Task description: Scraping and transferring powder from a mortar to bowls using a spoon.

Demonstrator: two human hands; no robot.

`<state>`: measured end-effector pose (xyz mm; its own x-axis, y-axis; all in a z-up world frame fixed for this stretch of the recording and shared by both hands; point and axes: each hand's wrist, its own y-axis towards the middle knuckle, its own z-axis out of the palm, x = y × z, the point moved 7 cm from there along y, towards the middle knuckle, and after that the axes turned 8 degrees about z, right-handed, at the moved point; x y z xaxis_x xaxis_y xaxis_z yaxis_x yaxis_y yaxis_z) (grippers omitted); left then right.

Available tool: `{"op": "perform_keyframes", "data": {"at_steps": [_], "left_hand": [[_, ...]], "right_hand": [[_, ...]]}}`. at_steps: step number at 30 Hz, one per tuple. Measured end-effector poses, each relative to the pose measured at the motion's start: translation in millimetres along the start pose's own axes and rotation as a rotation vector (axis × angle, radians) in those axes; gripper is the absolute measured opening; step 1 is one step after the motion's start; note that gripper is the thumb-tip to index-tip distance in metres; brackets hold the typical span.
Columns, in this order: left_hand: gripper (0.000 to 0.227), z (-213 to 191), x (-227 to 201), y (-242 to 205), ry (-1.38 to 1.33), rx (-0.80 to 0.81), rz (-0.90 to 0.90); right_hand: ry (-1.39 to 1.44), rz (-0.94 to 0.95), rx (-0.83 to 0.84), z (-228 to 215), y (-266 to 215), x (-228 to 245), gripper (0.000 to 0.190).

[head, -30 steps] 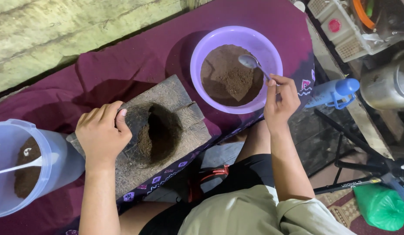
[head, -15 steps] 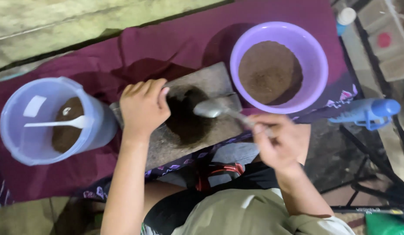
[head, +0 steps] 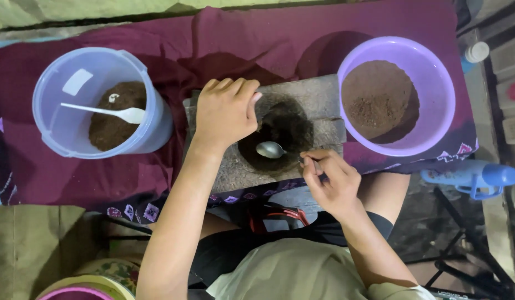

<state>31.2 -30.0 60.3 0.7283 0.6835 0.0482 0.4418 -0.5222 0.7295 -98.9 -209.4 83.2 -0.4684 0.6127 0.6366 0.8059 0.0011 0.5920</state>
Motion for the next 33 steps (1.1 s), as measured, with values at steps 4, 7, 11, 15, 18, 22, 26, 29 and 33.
{"op": "perform_keyframes", "data": {"at_steps": [4,7,11,15,18,22,26,29,33], "left_hand": [[0.015,4,3,-2,-0.047,0.011,-0.012],[0.016,4,4,0,-0.030,0.004,-0.008],[0.015,8,4,-5,-0.046,0.019,-0.006],[0.017,13,7,-5,-0.047,0.031,-0.017],[0.017,11,5,-5,-0.038,0.047,-0.033],[0.018,12,3,-6,-0.017,0.040,-0.014],[0.017,15,3,-7,0.021,0.020,-0.001],[0.017,16,6,-8,0.018,0.018,0.009],[0.015,14,3,-7,0.029,0.009,-0.004]], "right_hand": [[0.113,0.019,-0.010,11,-7,3,0.041],[0.081,0.000,-0.002,17,-7,4,0.042],[0.084,-0.046,0.018,16,-4,1,0.042],[0.208,0.007,0.016,18,-3,-4,0.042],[0.101,-0.064,0.061,26,-5,-10,0.042],[0.027,-0.062,0.100,21,8,-1,0.039],[-0.065,-0.121,0.115,18,16,-3,0.029],[-0.128,-0.147,0.178,22,20,5,0.022],[-0.080,-0.125,0.318,25,21,13,0.020]]}}
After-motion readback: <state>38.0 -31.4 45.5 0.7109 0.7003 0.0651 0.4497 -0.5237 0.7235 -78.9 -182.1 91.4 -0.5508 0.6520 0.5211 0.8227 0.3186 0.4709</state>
